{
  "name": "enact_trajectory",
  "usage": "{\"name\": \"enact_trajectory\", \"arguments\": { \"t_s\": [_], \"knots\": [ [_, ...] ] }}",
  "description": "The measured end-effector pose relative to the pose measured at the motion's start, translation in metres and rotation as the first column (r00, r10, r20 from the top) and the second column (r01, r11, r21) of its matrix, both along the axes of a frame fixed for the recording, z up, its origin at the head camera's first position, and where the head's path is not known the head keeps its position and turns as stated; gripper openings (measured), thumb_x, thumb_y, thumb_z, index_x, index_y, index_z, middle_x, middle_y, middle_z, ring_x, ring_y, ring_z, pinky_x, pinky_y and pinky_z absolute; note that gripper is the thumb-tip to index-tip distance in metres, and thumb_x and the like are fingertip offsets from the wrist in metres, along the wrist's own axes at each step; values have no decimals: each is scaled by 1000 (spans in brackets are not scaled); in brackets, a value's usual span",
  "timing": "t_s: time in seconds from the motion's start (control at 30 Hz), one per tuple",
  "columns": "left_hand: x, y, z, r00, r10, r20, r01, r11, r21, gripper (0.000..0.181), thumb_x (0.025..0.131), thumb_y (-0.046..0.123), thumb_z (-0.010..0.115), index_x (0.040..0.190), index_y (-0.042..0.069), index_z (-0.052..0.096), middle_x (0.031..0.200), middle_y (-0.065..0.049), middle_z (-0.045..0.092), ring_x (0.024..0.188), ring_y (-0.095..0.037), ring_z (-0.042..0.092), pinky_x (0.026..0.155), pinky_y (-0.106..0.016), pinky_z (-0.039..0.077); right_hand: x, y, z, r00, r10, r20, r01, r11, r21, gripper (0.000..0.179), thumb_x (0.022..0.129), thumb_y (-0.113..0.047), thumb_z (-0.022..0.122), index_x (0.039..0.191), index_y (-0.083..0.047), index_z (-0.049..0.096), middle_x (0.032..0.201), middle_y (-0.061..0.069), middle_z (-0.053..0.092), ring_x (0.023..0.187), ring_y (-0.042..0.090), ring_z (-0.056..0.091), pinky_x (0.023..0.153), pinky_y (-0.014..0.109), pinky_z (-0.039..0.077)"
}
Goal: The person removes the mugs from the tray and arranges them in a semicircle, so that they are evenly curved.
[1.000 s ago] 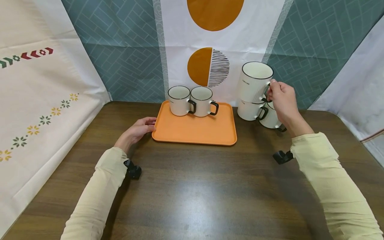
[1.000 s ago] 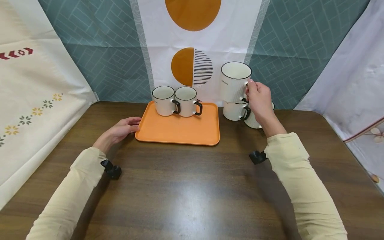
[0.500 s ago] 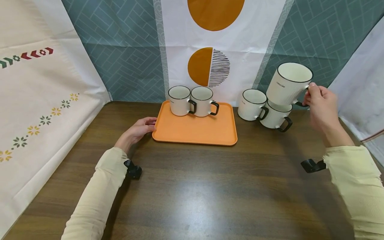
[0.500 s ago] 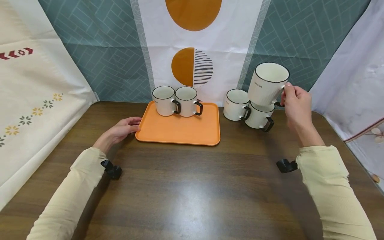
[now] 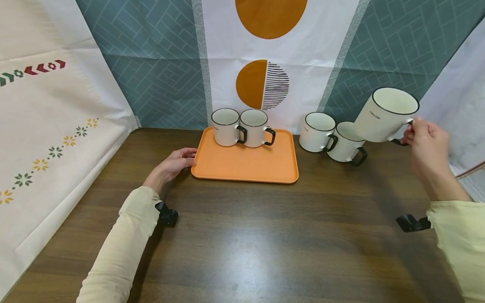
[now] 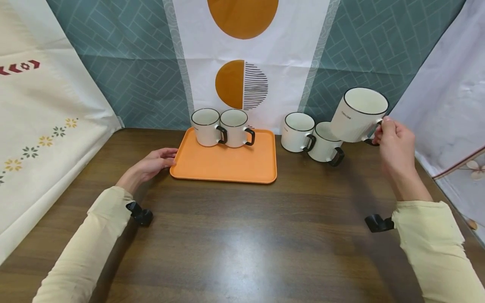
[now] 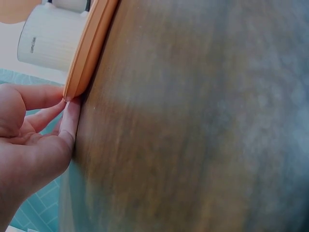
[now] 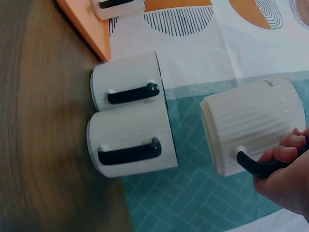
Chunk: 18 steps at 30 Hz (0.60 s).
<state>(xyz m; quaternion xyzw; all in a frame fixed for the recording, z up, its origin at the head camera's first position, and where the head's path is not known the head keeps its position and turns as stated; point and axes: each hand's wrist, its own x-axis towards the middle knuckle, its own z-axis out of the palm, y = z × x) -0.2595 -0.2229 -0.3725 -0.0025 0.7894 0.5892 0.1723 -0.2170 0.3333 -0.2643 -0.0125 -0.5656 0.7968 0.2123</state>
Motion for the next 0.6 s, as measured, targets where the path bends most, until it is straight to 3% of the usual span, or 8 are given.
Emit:
{"name": "enact_trajectory", "arguments": {
  "t_s": [0.2,0.4,0.6],
  "knots": [
    [0,-1,2,1000,6,19,-6,1000,-4,57,96,-3,47,148,-6,24,143,-26,33,126,-36,37,110,-44,29,6,14,-3,1000,23,-8,-23,996,-90,32,101,-4,42,71,5,53,61,6,49,53,12,44,50,20,42],
    [-1,-1,3,1000,10,23,-9,1000,-3,58,96,-4,48,148,-5,24,142,-26,33,126,-36,38,110,-44,30,14,29,-8,997,-55,52,54,998,29,34,103,-9,39,73,2,51,66,3,47,60,11,41,53,18,41],
    [-1,-1,1,1000,13,20,-13,1000,-7,57,95,-5,48,148,-6,25,142,-26,34,126,-36,38,109,-44,30,20,40,-25,998,-33,57,30,998,48,34,104,-11,37,74,2,48,70,3,47,63,12,40,55,18,41]
  ]
}}
